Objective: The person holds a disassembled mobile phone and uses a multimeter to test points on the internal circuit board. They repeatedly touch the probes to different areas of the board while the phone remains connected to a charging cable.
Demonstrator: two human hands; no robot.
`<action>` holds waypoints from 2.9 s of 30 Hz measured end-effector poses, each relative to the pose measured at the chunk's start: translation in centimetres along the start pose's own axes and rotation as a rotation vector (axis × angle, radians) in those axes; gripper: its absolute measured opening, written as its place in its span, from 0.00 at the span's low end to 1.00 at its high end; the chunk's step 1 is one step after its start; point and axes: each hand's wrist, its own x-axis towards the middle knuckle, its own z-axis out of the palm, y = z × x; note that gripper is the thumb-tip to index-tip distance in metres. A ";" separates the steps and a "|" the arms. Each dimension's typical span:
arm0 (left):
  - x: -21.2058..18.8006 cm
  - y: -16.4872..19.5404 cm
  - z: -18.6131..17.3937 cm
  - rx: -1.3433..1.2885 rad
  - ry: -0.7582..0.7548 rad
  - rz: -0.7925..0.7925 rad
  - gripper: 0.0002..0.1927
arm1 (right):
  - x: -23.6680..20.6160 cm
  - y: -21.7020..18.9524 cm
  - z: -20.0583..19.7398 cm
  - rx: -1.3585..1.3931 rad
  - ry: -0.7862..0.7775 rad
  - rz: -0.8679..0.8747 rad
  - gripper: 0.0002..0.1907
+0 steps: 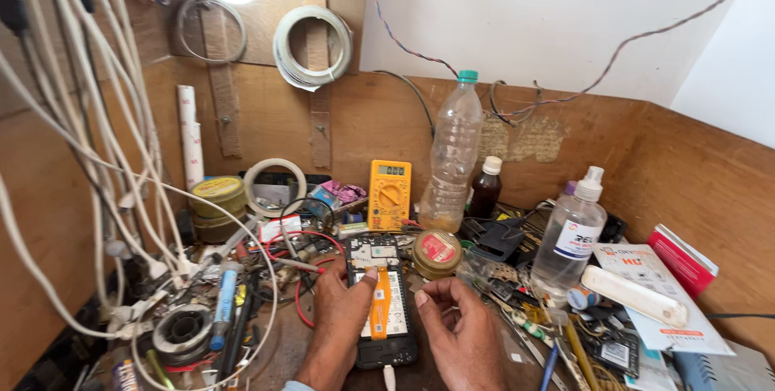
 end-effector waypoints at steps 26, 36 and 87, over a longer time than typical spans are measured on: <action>1.4 -1.1 -0.7 -0.828 -0.025 -0.158 0.10 | 0.1 2.1 1.0 0.165 -0.070 -0.023 0.16; 2.5 -1.3 -1.0 -1.112 -0.106 -0.160 0.13 | 0.0 2.9 1.2 0.180 -0.409 -0.001 0.21; 2.2 -4.3 0.4 -1.178 -0.590 -0.232 0.55 | -4.3 0.3 2.8 -0.036 -0.277 -0.174 0.23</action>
